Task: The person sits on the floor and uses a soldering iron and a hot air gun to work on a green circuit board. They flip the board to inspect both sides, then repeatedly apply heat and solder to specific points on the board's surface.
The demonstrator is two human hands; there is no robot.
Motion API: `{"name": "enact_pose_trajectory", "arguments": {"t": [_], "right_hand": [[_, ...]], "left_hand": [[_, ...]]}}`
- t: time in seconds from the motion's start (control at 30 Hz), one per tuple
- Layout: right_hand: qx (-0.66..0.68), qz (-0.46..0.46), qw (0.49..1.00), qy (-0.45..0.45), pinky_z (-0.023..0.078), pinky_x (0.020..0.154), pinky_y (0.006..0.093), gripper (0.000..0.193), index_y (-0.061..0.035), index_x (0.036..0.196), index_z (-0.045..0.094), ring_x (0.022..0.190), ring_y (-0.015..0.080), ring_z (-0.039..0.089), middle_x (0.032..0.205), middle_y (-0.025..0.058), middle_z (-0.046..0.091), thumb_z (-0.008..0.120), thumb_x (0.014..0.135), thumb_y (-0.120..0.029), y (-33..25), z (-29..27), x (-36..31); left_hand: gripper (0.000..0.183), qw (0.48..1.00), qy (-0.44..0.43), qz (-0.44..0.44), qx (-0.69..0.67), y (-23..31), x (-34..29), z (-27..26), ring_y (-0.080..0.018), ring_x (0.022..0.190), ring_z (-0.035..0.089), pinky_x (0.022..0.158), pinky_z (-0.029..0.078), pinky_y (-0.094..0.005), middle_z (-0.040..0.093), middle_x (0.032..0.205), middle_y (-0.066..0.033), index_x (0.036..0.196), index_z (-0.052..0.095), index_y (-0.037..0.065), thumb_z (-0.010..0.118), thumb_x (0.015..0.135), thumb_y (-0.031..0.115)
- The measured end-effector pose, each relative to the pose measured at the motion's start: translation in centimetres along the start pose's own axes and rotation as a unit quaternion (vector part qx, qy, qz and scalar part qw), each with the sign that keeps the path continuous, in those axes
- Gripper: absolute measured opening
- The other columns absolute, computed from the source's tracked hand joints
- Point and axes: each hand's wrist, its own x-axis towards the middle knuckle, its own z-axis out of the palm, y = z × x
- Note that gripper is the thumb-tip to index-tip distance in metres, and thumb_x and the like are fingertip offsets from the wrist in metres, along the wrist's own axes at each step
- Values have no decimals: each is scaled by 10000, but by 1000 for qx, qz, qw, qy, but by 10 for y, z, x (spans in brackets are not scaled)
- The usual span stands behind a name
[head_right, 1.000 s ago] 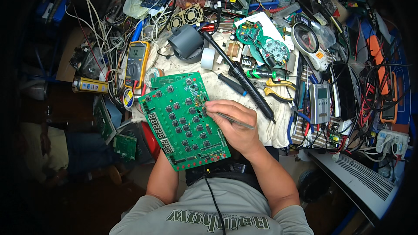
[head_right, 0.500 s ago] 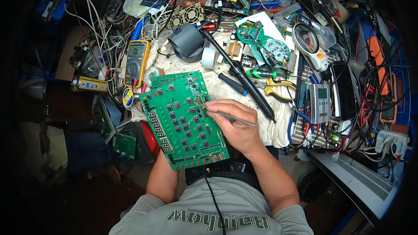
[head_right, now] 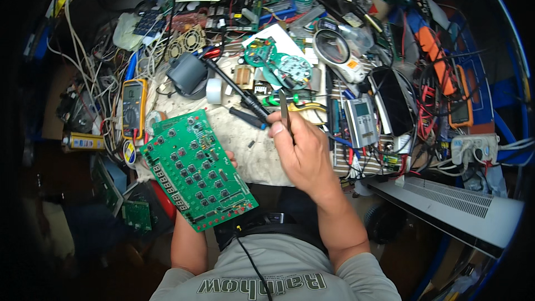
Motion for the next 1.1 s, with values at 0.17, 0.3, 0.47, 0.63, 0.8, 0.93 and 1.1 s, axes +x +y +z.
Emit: {"name": "enact_pose_trajectory", "arguments": {"t": [0.17, 0.3, 0.47, 0.63, 0.8, 0.93, 1.1], "right_hand": [[-356, -161, 919, -48, 519, 739, 442, 220, -18, 1087, 705, 861, 329, 622, 941, 128, 601, 738, 913, -147, 13, -28, -4], [-404, -150, 897, -97, 509, 770, 421, 288, -17, 1122, 712, 892, 300, 598, 930, 114, 567, 759, 891, -183, 22, -11, -23], [-415, -183, 890, -33, 510, 851, 436, 492, -41, 1258, 647, 981, 322, 616, 1060, 137, 619, 823, 855, -262, 25, -11, -7], [-506, -134, 838, 157, 502, 971, 478, 575, -20, 1349, 614, 1121, 379, 622, 1252, 185, 663, 774, 899, -340, 50, -73, 70], [-567, -12, 819, 82, 506, 1007, 473, 679, -10, 1423, 592, 1177, 385, 643, 1269, 216, 683, 723, 916, -442, 85, -110, 108], [-513, -38, 852, 98, 493, 1020, 465, 668, 16, 1390, 612, 1174, 413, 637, 1265, 254, 668, 710, 931, -460, 80, -115, 107], [-387, -58, 902, 184, 486, 1041, 410, 617, 7, 1386, 612, 1199, 351, 645, 1310, 220, 648, 759, 935, -389, 40, -108, 73]], "left_hand": [[790, 988, -102, -12, -116, 2, 1, 6, -521, 1253, 584, 992, 533, -653, 540, 1407, -359, 1484, 501, 22, 464, 1008, 651], [793, 991, -79, -3, -108, 4, -5, 16, -517, 1235, 600, 995, 533, -646, 557, 1402, -352, 1485, 496, 9, 436, 1019, 649], [804, 989, -115, 4, -97, 7, -2, 21, -520, 1254, 586, 998, 524, -663, 543, 1422, -352, 1503, 481, 18, 431, 1017, 657], [786, 986, -115, -8, -121, 4, -3, 17, -518, 1252, 587, 1001, 519, -668, 548, 1416, -347, 1482, 503, 30, 414, 1021, 660], [767, 990, -79, -16, -120, 5, -3, 13, -510, 1243, 594, 1014, 506, -664, 553, 1417, -338, 1444, 534, 35, 398, 1022, 661], [836, 976, -79, -29, -202, 2, -4, 13, -568, 1296, 539, 972, 509, -732, 497, 1443, -387, 1545, 438, 62, 443, 999, 695], [828, 988, -55, -27, -142, 5, -1, 14, -551, 1271, 569, 957, 546, -687, 516, 1423, -379, 1529, 455, 57, 418, 1004, 696]]}}
